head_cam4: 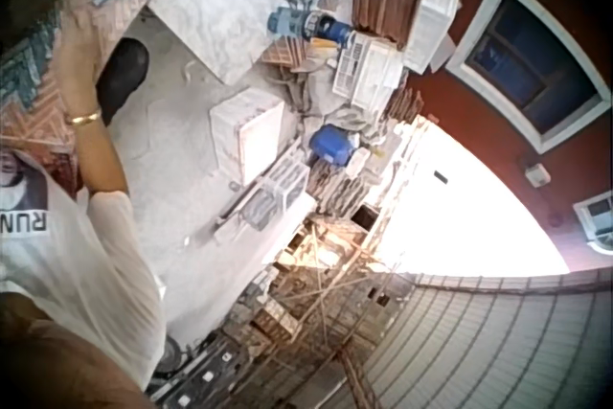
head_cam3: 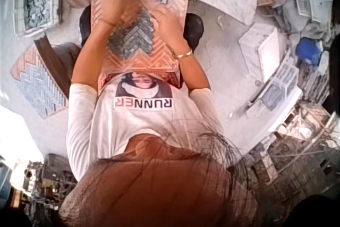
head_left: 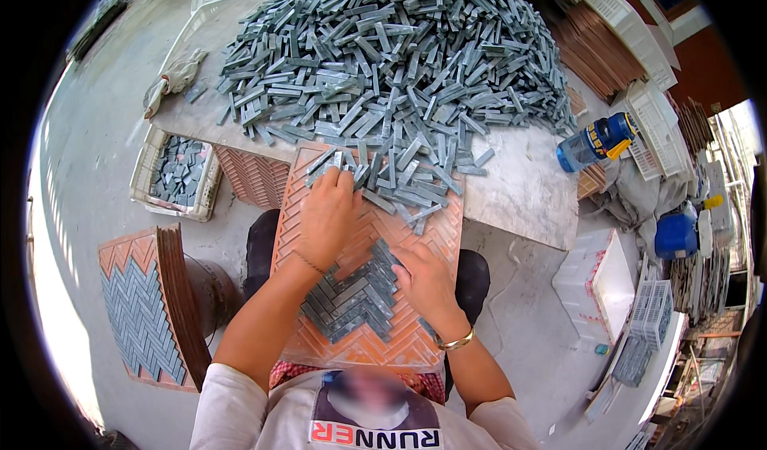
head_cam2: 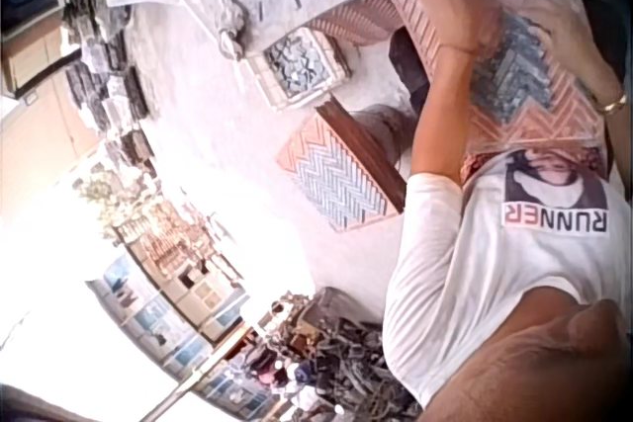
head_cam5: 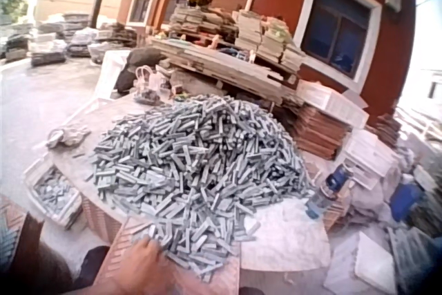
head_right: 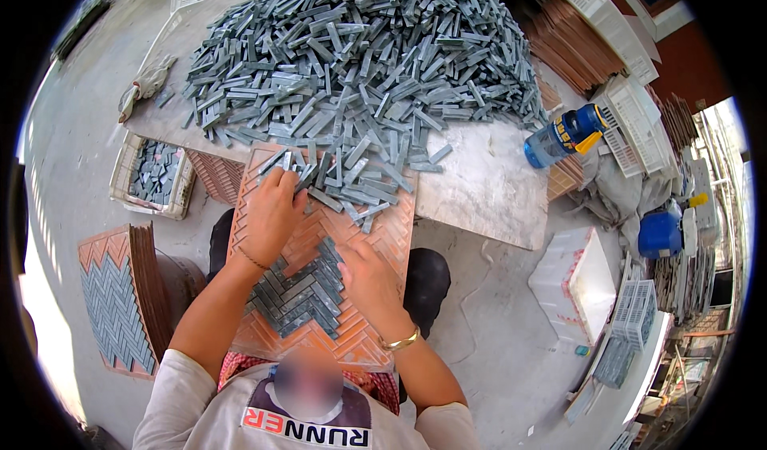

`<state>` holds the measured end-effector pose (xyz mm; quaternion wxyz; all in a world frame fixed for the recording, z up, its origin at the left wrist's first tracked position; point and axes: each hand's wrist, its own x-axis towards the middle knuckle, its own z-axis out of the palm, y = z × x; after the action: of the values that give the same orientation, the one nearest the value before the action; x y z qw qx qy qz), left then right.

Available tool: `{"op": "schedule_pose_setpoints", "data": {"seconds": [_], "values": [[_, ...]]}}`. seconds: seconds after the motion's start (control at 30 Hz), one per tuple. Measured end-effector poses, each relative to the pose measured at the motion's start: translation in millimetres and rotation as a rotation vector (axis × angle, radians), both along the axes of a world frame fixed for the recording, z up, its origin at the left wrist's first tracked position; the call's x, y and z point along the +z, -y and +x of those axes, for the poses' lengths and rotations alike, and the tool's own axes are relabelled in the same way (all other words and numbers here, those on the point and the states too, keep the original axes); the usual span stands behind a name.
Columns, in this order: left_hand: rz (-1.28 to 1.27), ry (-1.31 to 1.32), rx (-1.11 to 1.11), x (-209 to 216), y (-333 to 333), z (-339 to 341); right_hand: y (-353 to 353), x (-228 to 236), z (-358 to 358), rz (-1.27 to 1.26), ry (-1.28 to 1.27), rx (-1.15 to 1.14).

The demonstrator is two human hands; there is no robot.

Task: The person sits at a work table and arranges small gray rectangular tiles onto a patterned board in a herringbone pattern. They put on white gloves, pick tiles from a large pile, and place them one by one onto the board, occasionally adjusting positions.

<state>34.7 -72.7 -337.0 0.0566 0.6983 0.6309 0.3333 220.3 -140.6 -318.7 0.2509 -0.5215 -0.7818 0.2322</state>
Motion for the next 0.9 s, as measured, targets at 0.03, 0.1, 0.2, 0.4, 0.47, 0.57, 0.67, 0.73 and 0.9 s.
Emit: {"op": "schedule_pose_setpoints", "data": {"seconds": [0.03, 0.1, 0.2, 0.4, 0.47, 0.57, 0.67, 0.73, 0.9], "values": [[0.015, 0.031, -0.006, -1.3, -0.1, -1.5, 0.0, -0.8, -0.3, -0.006, -0.014, -0.013], [-0.011, 0.101, -0.022, -0.5, 2.4, -9.5, -1.2, -0.9, -3.6, -0.017, -0.017, -0.032], [-0.230, 0.342, -0.034, 14.5, 16.4, -25.5, -8.3, -2.1, -4.5, -0.017, -0.012, -0.036], [-0.594, 0.831, 0.034, 25.0, 74.8, -33.1, -18.1, 14.7, -14.6, -0.080, -0.199, 0.011], [-0.579, 0.872, 0.018, 23.5, 89.6, -26.9, -18.2, 19.5, -22.6, -0.246, -0.373, 0.103], [-0.619, 0.942, 0.005, 18.9, 99.3, -24.7, -25.0, -0.6, -22.2, 0.018, -0.310, 0.276], [-0.509, 0.728, -0.050, 13.7, 101.6, -29.0, -27.3, -1.8, -19.6, -0.001, -0.286, 0.335], [-0.174, 0.353, -0.201, 10.5, 102.8, -31.1, -27.8, -0.9, -18.0, -0.037, -0.209, 0.346], [-0.307, 0.434, -0.137, 21.0, 113.6, -31.7, -31.0, -1.8, -16.7, 0.048, -0.075, 0.410]]}}
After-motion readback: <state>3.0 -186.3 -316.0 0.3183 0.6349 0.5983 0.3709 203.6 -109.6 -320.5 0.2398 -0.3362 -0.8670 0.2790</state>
